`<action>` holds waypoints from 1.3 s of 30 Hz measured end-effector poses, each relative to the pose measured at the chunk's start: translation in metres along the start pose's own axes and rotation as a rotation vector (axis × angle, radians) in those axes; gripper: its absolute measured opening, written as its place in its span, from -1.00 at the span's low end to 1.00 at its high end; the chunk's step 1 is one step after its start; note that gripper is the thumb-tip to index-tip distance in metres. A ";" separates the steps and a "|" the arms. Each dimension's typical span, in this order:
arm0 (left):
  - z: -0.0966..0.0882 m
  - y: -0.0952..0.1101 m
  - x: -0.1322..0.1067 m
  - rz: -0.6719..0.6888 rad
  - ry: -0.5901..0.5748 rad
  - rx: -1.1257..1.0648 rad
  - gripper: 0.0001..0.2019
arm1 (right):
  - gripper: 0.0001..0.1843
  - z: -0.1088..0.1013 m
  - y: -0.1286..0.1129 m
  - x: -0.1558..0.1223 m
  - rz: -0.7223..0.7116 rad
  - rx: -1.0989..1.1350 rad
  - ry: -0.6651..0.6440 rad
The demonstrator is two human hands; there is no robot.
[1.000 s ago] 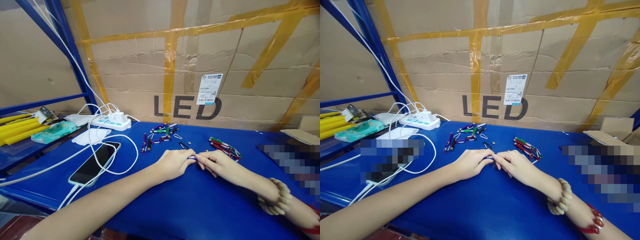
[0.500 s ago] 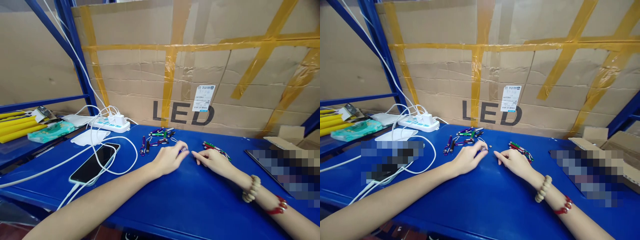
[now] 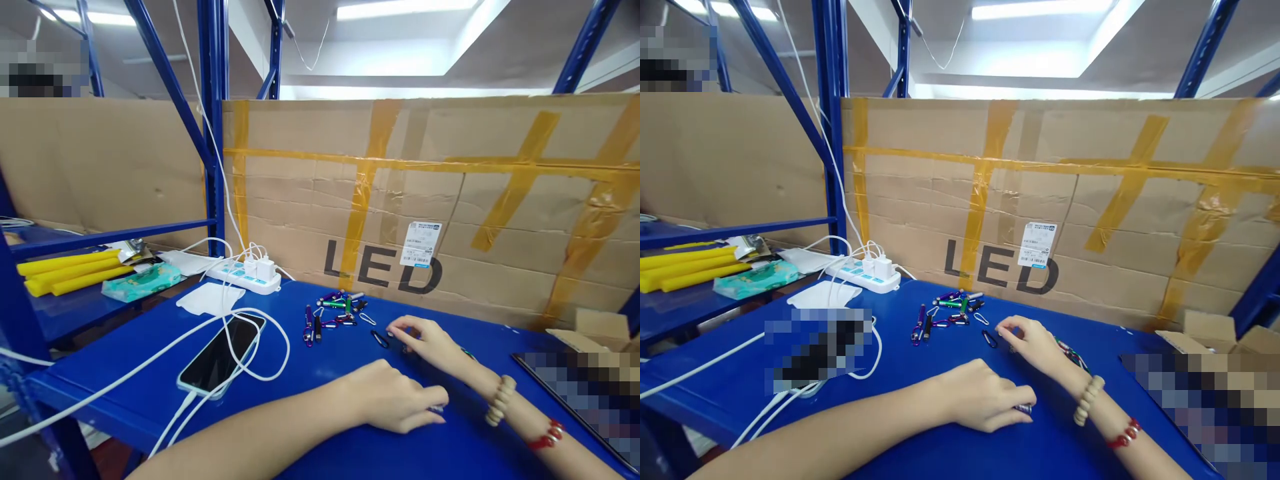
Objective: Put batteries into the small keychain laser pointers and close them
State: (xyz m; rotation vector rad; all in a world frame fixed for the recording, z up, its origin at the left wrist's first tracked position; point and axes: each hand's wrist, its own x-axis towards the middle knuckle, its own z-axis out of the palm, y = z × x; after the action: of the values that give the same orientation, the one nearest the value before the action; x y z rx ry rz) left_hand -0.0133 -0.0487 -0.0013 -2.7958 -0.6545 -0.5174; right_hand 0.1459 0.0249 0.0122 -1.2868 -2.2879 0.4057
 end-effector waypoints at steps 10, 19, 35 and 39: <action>0.000 -0.007 0.001 -0.256 -0.156 -0.193 -0.74 | -0.78 0.043 -0.024 0.059 -0.288 -0.173 0.025; -0.001 -0.007 0.005 -0.288 -0.191 -0.265 -0.74 | -0.80 0.031 -0.015 0.044 -0.268 -0.062 0.138; 0.011 -0.018 0.008 -0.550 0.192 -0.494 -0.81 | -0.55 -0.022 0.005 -0.025 0.026 0.529 0.191; 0.013 -0.017 0.010 -0.589 0.183 -0.469 -0.81 | -0.63 -0.018 0.008 -0.029 0.030 0.510 0.192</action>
State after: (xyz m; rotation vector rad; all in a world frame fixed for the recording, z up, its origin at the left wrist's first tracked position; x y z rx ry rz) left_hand -0.0095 -0.0261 -0.0074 -2.8713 -1.4899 -1.1491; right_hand 0.1742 0.0045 0.0164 -1.0463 -1.8434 0.7805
